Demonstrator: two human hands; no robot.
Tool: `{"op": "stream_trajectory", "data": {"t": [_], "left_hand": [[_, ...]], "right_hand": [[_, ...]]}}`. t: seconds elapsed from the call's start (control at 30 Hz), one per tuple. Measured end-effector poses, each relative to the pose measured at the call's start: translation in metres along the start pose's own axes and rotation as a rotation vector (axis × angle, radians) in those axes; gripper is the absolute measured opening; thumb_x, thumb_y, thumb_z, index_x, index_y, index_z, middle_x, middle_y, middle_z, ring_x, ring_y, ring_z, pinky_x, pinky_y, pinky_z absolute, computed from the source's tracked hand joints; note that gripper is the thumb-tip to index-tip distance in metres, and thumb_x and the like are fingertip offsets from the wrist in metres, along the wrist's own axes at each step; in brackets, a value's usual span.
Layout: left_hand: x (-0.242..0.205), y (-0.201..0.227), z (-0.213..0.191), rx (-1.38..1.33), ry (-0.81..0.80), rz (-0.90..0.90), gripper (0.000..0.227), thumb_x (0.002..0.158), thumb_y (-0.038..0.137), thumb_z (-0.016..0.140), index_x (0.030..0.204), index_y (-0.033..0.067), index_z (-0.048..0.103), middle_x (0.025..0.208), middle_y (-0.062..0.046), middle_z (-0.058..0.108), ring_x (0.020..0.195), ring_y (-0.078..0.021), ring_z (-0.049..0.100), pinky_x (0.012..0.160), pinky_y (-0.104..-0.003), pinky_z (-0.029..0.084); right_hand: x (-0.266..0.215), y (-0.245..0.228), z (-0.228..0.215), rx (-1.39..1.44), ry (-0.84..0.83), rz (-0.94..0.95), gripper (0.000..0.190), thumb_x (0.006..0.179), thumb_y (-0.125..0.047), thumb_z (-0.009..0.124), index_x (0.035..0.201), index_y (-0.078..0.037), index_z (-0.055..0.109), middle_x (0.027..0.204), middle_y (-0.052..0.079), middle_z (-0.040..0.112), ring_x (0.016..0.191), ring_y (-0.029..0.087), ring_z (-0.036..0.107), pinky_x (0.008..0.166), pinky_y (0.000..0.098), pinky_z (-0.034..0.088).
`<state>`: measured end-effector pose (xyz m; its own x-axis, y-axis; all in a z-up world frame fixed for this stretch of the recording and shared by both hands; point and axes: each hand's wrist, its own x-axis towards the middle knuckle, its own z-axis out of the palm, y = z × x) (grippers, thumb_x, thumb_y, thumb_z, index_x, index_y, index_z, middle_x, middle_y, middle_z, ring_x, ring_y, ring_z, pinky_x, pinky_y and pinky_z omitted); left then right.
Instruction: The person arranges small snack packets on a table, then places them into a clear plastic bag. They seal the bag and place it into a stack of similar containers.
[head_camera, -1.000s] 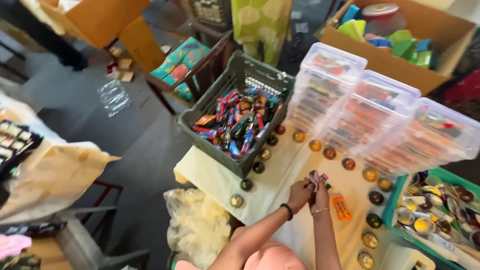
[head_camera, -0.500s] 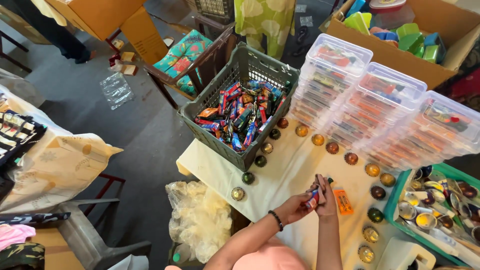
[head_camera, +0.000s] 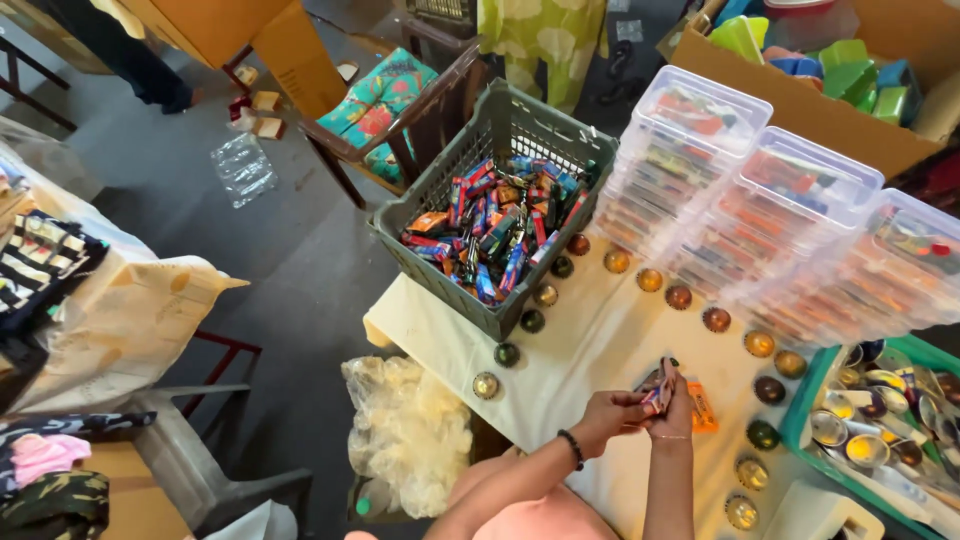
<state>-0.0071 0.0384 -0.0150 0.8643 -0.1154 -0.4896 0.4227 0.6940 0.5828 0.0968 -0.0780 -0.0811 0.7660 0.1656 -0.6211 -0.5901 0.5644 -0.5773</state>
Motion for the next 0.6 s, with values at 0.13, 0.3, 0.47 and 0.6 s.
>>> {"op": "stream_trajectory", "data": {"t": [0.13,0.3,0.47,0.6], "left_hand": [[-0.001,0.004,0.0,0.313,0.266,-0.011,0.02,0.092,0.019,0.079,0.11,0.0089,0.075,0.096,-0.002,0.073,0.084,-0.0108,0.064,0.073,-0.027,0.05],[0.05,-0.072,-0.066,0.341,0.65,0.427,0.014,0.08,0.001,0.066,0.092,-0.0045,0.071,0.088,-0.009,0.075,0.076,-0.0143,0.067,0.069,-0.03,0.057],[-0.012,0.02,-0.048,0.581,0.645,0.538,0.049,0.077,-0.001,0.075,0.121,0.0079,0.056,0.107,-0.009,0.064,0.085,-0.0153,0.063,0.073,-0.03,0.055],[-0.051,0.078,-0.028,0.691,0.233,0.428,0.084,0.077,-0.001,0.07,0.152,0.0185,0.037,0.115,-0.007,0.069,0.072,-0.0151,0.063,0.066,-0.028,0.053]], "right_hand": [[-0.001,0.016,0.013,0.334,-0.144,0.081,0.039,0.097,-0.034,0.067,0.128,-0.009,0.061,0.075,-0.005,0.056,0.061,0.007,0.054,0.054,0.0223,0.049],[-0.013,0.066,0.03,-0.061,-0.198,-0.118,0.025,0.1,-0.023,0.071,0.115,-0.009,0.058,0.076,-0.001,0.057,0.049,0.007,0.039,0.039,0.0216,0.033],[-0.051,0.063,0.064,-0.132,-0.106,0.129,0.022,0.095,-0.029,0.063,0.107,-0.01,0.063,0.081,0.003,0.069,0.061,0.015,0.057,0.05,0.0274,0.045],[-0.051,0.069,0.052,-0.094,-0.165,0.3,0.029,0.097,-0.035,0.061,0.107,-0.009,0.071,0.081,0.006,0.071,0.069,0.017,0.065,0.064,0.0307,0.054]]}}
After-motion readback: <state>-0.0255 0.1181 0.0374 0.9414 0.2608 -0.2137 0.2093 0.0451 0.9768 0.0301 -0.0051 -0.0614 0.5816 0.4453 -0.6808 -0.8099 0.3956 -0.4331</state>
